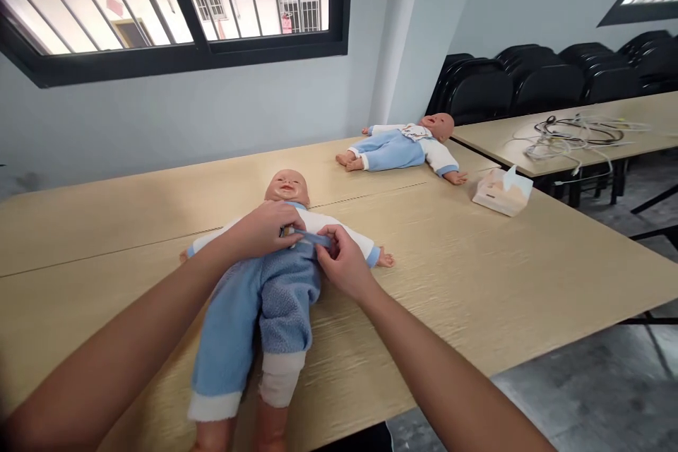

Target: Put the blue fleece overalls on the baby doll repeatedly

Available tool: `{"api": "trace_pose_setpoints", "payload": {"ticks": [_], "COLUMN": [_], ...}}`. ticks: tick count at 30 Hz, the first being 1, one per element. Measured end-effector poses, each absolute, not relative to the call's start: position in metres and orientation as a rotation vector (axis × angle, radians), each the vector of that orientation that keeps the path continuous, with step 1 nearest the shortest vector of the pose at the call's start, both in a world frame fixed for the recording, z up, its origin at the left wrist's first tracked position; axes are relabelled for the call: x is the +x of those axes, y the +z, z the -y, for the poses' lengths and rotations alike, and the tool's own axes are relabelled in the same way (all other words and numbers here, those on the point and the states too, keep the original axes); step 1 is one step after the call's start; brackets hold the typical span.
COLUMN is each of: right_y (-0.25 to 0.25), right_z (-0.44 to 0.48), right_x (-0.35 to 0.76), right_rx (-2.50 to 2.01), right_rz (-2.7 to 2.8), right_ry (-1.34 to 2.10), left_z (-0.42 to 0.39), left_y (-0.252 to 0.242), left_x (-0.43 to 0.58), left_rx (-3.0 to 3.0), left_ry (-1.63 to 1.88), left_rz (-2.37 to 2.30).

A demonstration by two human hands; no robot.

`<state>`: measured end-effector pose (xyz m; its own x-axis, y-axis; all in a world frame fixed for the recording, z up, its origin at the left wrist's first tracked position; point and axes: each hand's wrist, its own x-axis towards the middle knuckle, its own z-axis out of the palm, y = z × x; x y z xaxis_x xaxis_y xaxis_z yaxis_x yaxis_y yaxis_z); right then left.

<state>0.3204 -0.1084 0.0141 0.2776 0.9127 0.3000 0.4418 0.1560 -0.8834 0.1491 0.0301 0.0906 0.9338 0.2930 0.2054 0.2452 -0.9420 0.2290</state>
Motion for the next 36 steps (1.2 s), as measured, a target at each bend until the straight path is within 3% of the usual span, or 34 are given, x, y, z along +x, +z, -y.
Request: {"api": "trace_pose_setpoints", "payload": {"ticks": [7, 13, 22, 30, 36], "right_y": [0.008, 0.009, 0.016, 0.008, 0.013], "right_z": [0.107, 0.108, 0.113, 0.108, 0.119], "right_x": [0.324, 0.325, 0.319, 0.319, 0.353], "right_rx": [-1.643, -1.627, -1.496, -1.647, -1.820], "right_rz": [1.468, 1.285, 1.439, 1.358, 1.720], "right_ry": [0.209, 0.320, 0.532, 0.226, 0.003], "left_z": [-0.027, -0.032, -0.017, -0.015, -0.010], "left_y": [0.077, 0.083, 0.084, 0.065, 0.064], "left_x": [0.147, 0.140, 0.137, 0.138, 0.138], "left_rx": [2.787, 2.743, 2.795, 2.854, 2.689], "left_ry": [0.477, 0.220, 0.672, 0.778, 0.938], "left_rz": [-0.556, -0.537, -0.620, -0.652, -0.763]}}
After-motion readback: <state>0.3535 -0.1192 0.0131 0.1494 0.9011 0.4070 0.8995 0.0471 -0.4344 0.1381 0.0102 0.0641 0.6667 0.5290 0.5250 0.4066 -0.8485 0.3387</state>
